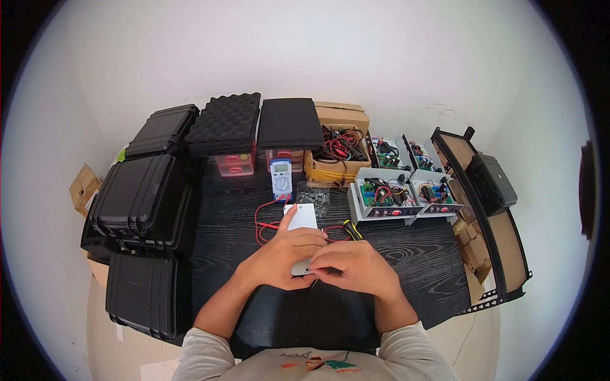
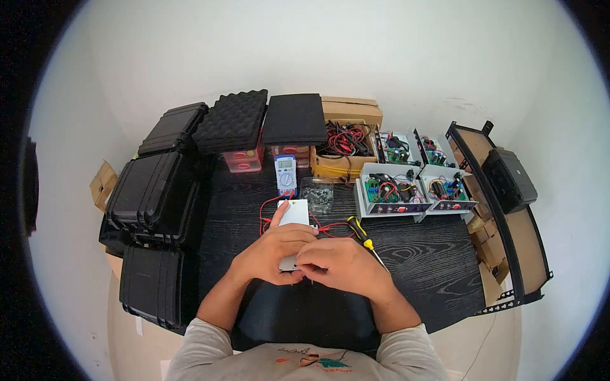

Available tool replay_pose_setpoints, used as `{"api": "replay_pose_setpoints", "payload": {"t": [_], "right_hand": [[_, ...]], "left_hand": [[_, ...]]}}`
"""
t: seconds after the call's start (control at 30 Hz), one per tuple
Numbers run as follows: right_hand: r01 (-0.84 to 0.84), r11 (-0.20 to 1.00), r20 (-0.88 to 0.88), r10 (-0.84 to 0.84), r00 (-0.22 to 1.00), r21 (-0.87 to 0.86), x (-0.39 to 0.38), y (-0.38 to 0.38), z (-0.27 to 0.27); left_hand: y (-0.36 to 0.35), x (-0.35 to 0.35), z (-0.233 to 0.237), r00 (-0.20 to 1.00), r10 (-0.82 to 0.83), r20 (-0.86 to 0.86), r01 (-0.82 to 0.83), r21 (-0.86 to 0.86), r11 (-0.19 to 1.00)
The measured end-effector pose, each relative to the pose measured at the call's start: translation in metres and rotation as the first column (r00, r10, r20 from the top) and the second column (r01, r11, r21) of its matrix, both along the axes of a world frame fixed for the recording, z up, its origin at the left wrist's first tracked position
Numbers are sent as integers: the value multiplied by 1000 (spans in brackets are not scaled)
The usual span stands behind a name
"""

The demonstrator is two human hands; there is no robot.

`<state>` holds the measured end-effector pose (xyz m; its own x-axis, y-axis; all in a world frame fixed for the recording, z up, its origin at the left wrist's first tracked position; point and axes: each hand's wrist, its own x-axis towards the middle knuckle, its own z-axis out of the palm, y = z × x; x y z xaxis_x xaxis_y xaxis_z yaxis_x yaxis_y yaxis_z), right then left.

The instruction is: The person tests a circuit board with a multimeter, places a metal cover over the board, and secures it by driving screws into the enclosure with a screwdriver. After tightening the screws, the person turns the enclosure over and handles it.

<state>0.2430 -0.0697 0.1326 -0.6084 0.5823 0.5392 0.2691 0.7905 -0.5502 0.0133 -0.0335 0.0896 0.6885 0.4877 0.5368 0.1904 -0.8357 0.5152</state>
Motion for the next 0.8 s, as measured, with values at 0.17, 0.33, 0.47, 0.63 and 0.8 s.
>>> {"api": "replay_pose_setpoints", "payload": {"t": [0.17, 0.33, 0.47, 0.63, 0.8], "right_hand": [[31, 996, 86, -38, 996, 85, -6, -3, 1], [36, 994, 98, -46, 994, 105, -6, -5, 2], [46, 992, 107, -59, 993, 120, -5, -9, 6], [26, 996, 113, -35, 993, 88, -4, -11, 8], [60, 997, 169, -67, 983, 42, -2, -13, 11]], "left_hand": [[1, 0, -2, 1000, -7, 10, 7, -23, 1000], [1, 0, -1, 1000, 0, 0, 0, -30, 1000], [1, 1, 0, 1000, -8, -8, 8, -15, 1000], [1, 1, 0, 1000, -19, -18, 19, -6, 1000], [0, 1, 0, 1000, -4, -14, 4, 7, 1000]]}}
